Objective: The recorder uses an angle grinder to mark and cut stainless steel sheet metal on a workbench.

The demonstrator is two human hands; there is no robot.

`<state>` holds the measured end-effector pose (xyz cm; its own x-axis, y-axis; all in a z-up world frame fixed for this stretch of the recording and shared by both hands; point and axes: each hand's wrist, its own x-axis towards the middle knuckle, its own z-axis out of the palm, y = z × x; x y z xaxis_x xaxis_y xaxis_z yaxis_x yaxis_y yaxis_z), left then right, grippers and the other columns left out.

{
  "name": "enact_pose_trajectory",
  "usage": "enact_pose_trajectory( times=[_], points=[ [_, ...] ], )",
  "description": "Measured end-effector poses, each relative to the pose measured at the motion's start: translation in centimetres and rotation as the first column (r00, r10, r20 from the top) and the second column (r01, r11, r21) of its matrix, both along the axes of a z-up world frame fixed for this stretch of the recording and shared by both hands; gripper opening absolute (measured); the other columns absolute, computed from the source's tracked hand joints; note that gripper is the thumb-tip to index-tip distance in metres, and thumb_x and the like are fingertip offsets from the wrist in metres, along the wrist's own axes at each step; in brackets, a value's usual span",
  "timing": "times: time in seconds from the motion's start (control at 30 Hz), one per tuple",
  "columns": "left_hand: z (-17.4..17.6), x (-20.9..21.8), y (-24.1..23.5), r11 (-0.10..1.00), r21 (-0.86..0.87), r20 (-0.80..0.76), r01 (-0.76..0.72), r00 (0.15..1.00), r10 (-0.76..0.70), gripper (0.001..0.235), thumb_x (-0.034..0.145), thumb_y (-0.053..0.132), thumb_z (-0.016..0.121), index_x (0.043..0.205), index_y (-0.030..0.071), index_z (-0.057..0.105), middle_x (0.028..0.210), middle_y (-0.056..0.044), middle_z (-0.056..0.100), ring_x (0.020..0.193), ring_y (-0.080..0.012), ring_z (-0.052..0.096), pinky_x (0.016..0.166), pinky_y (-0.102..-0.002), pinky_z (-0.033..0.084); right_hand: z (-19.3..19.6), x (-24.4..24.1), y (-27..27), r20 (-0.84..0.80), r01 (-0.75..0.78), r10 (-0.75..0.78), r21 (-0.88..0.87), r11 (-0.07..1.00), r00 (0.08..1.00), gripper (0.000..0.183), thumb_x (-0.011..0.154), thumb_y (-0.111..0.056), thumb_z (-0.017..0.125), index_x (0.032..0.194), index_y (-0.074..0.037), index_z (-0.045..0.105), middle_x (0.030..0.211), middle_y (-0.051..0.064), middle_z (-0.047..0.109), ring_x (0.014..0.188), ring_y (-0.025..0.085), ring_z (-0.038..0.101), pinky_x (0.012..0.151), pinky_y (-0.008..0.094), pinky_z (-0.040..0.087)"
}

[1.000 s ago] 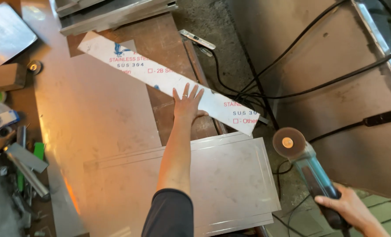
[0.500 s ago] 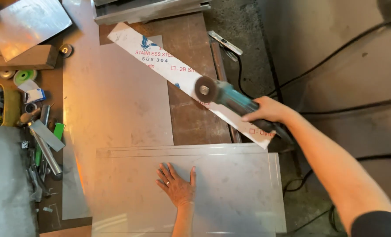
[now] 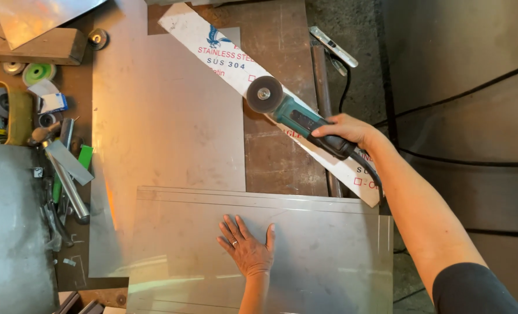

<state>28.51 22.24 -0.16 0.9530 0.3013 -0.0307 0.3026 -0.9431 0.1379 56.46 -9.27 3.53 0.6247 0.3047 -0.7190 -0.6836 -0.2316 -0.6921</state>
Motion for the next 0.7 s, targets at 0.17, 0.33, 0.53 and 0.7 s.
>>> enact_pose_trajectory(
  times=[0.17, 0.33, 0.53, 0.7],
  points=[
    [-0.5, -0.4, 0.1, 1.000, -0.014, 0.034, 0.008, 0.999, -0.007, 0.107, 0.085, 0.075, 0.050, 0.153, -0.005, 0.030, 0.166, -0.023, 0.016, 0.155, -0.0402, 0.009, 0.123, -0.058, 0.002, 1.6, -0.4, 1.0, 0.291, -0.045, 0.129, -0.277, 0.960, 0.948, 0.064, 0.068, -0.050, 0.083, 0.109, -0.002, 0.076, 0.093, 0.014, 0.077, 0.081, 0.023, 0.073, 0.073, 0.034, 0.056],
    [-1.0, -0.3, 0.0, 0.999, -0.022, 0.030, 0.029, 0.999, -0.028, 0.109, 0.085, 0.075, 0.050, 0.156, -0.006, 0.027, 0.168, -0.024, 0.015, 0.156, -0.0400, 0.007, 0.123, -0.059, 0.002, 1.2, -1.8, 1.9, 0.440, -0.059, 0.371, -0.577, 0.815, 0.818, 0.078, 0.063, -0.060, 0.088, 0.108, 0.000, 0.069, 0.104, 0.023, 0.072, 0.097, 0.035, 0.070, 0.084, 0.042, 0.055],
    [-2.3, -0.3, 0.6, 0.998, -0.037, 0.023, 0.060, 0.998, -0.059, 0.113, 0.083, 0.079, 0.048, 0.158, -0.003, 0.025, 0.168, -0.024, 0.012, 0.156, -0.0402, 0.005, 0.123, -0.059, 0.000, -0.9, -5.3, 3.2, 0.495, 0.162, 0.418, -0.771, 0.616, 0.762, 0.074, 0.075, -0.066, 0.082, 0.117, -0.006, 0.070, 0.119, 0.020, 0.061, 0.117, 0.040, 0.055, 0.094, 0.052, 0.048],
    [-1.9, -0.5, 0.4, 0.998, -0.055, -0.010, 0.021, 1.000, -0.022, 0.118, 0.084, 0.084, 0.044, 0.159, -0.006, 0.023, 0.170, -0.028, 0.010, 0.157, -0.0435, 0.002, 0.120, -0.064, -0.003, 0.6, -9.8, 4.8, 0.598, 0.368, 0.301, -0.741, 0.562, 0.743, 0.088, 0.074, -0.046, 0.083, 0.145, -0.007, 0.050, 0.132, 0.015, 0.056, 0.126, 0.037, 0.050, 0.101, 0.054, 0.041]
  ],
)
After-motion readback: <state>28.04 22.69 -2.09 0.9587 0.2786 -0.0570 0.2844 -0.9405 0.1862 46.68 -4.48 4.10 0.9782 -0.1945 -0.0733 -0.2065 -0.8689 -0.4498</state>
